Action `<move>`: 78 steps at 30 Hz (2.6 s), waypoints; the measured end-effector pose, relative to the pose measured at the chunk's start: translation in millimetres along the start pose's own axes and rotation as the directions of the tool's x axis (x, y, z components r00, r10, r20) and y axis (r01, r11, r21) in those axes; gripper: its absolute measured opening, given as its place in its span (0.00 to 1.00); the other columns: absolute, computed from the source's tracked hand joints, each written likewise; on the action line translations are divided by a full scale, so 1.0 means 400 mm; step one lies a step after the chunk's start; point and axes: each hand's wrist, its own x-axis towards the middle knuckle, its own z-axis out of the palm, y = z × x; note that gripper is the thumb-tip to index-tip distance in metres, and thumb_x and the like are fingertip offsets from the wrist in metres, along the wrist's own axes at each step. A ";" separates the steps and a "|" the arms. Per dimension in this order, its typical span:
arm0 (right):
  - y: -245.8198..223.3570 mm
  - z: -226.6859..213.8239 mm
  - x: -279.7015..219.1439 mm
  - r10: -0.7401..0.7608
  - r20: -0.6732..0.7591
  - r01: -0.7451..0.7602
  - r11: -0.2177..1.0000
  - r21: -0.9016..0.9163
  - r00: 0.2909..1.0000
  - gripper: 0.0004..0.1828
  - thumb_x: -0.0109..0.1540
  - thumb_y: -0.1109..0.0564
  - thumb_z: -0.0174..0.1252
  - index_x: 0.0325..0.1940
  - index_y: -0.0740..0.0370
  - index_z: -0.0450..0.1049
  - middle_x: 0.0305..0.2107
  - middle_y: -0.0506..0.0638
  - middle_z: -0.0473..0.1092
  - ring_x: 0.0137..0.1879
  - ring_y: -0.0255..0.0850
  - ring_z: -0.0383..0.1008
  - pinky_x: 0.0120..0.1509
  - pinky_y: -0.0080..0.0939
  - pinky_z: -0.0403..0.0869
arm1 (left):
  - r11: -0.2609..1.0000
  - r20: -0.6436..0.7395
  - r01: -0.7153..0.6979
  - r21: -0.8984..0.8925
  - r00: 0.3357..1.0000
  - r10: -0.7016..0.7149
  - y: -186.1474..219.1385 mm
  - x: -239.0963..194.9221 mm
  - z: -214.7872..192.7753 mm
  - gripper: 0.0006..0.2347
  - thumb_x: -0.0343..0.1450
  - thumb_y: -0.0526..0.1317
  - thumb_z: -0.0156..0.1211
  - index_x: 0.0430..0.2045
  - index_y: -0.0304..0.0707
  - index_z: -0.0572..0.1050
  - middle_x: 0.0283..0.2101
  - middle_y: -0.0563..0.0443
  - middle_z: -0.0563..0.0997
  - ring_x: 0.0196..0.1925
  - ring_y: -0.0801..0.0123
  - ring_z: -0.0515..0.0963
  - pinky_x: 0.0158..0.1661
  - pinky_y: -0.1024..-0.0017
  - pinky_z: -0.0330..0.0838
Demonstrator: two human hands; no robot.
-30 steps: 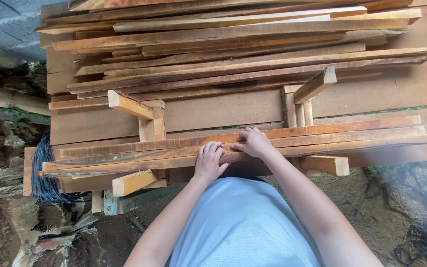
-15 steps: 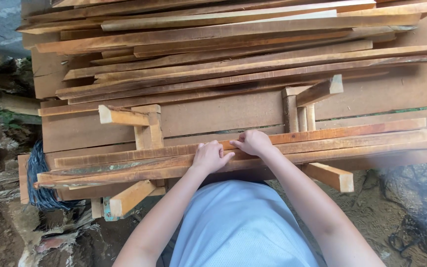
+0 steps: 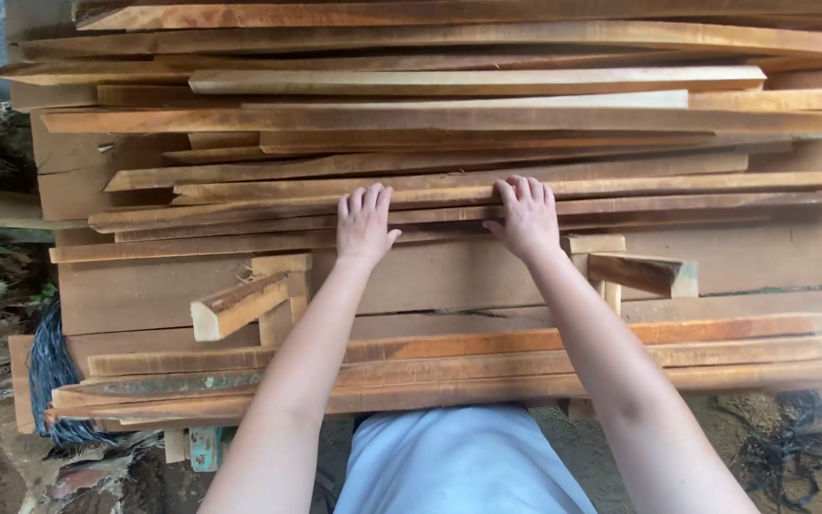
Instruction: The person arranges several thin wooden planks on a wooden workbench, aligning them into a neat stack. They then use a black cord to tie the stack of planks together, wrapping the cord around the wood and securing it with a knot.
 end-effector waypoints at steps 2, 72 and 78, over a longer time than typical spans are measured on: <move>0.020 0.030 0.030 -0.042 0.040 0.043 0.998 -0.035 0.998 0.45 0.49 0.35 0.71 0.66 0.48 0.66 0.55 0.45 0.64 0.65 0.45 0.62 0.71 0.50 0.61 | 1.000 0.005 -0.007 -0.020 1.000 0.007 -0.005 0.032 0.030 0.33 0.61 0.54 0.75 0.59 0.48 0.66 0.59 0.55 0.68 0.64 0.62 0.65 0.66 0.56 0.55; -0.136 -0.437 -0.571 -0.173 -0.474 0.272 0.951 0.148 0.863 0.20 0.61 0.36 0.65 0.56 0.36 0.79 0.44 0.38 0.75 0.50 0.39 0.73 0.64 0.51 0.62 | 0.913 -0.334 -0.247 -0.323 0.933 0.134 0.154 -0.577 -0.362 0.18 0.72 0.55 0.59 0.56 0.58 0.74 0.52 0.59 0.74 0.56 0.64 0.75 0.59 0.54 0.58; -0.158 -0.133 -0.632 -0.092 -0.325 0.209 0.915 0.345 0.941 0.20 0.57 0.39 0.67 0.53 0.37 0.80 0.44 0.37 0.75 0.53 0.38 0.72 0.62 0.49 0.62 | 0.916 -0.095 -0.137 -0.377 0.990 0.109 0.166 -0.626 -0.112 0.19 0.70 0.53 0.63 0.56 0.60 0.74 0.54 0.63 0.73 0.59 0.67 0.74 0.62 0.55 0.57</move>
